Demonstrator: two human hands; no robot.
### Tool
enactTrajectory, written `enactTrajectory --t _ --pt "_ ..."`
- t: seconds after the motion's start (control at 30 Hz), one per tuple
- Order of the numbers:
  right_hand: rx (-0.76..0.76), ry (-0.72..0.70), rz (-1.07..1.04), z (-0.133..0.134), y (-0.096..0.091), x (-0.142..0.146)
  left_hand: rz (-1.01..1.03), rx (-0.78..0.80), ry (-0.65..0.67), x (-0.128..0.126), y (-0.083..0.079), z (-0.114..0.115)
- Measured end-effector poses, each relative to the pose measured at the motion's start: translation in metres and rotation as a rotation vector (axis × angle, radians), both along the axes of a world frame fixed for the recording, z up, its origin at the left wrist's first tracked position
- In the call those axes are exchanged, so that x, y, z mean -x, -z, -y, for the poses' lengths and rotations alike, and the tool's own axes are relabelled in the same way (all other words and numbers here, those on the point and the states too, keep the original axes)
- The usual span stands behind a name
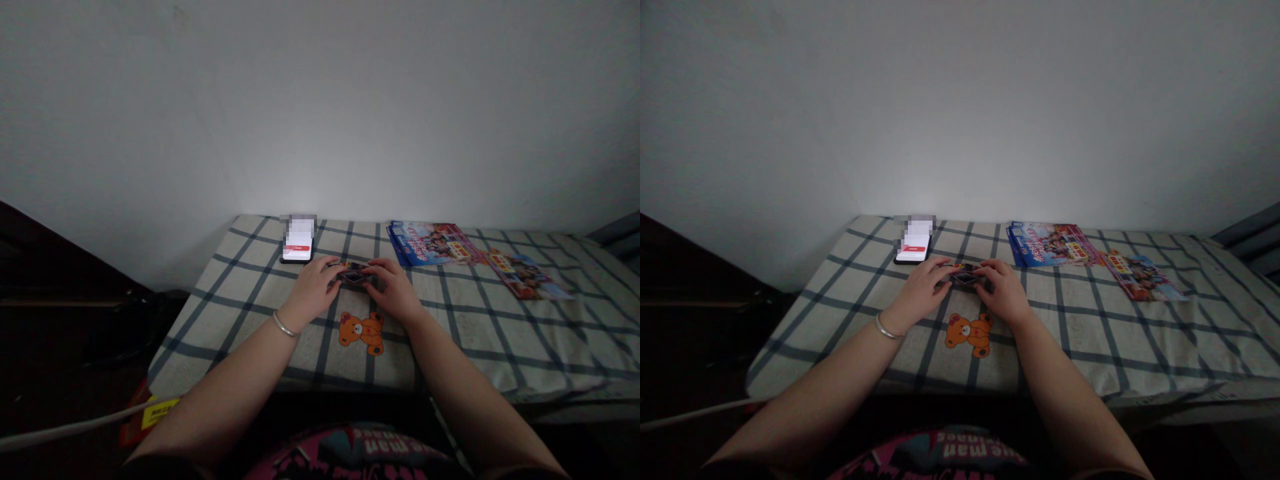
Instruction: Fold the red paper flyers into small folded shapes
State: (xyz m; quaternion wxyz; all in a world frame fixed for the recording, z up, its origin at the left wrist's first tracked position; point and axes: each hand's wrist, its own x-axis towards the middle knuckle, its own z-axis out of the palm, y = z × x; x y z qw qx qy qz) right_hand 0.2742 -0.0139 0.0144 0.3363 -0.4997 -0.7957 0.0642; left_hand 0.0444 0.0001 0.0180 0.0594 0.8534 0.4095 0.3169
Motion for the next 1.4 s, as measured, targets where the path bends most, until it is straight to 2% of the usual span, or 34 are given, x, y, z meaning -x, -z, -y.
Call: enactTrajectory --t 0.23,0.43,0.53,0.67,0.8,0.97,1.13,1.27,1.4 --pt "-0.01 0.052 0.02 0.002 -0.002 0.004 0.034 -0.005 0.001 0.001 0.0 0.0" --pt "0.006 0.033 0.244 -0.005 -0.017 0.013 0.069 0.001 -0.03 0.001 -0.005 0.003" --pt "0.003 0.045 0.287 -0.02 -0.022 0.009 0.122 -0.02 -0.04 0.001 -0.009 0.005" --pt "-0.02 0.09 0.271 -0.053 -0.026 0.0 0.193 -0.076 -0.069 0.001 -0.014 0.009" --pt "-0.059 0.186 0.226 -0.091 -0.028 -0.001 0.145 -0.072 -0.031 0.001 -0.013 0.009" --pt "-0.041 0.271 0.239 -0.128 -0.029 0.012 0.106 -0.064 -0.025 0.001 -0.008 0.006" --pt "0.0 0.328 0.234 -0.144 -0.022 0.028 0.093 -0.057 -0.036 0.003 -0.005 0.004" --pt "-0.02 0.383 0.185 -0.148 -0.015 0.035 0.091 -0.057 -0.032 0.004 -0.005 0.004" --pt "-0.037 0.375 0.174 -0.148 -0.014 0.035 0.089 -0.06 -0.018 0.003 -0.004 0.003"
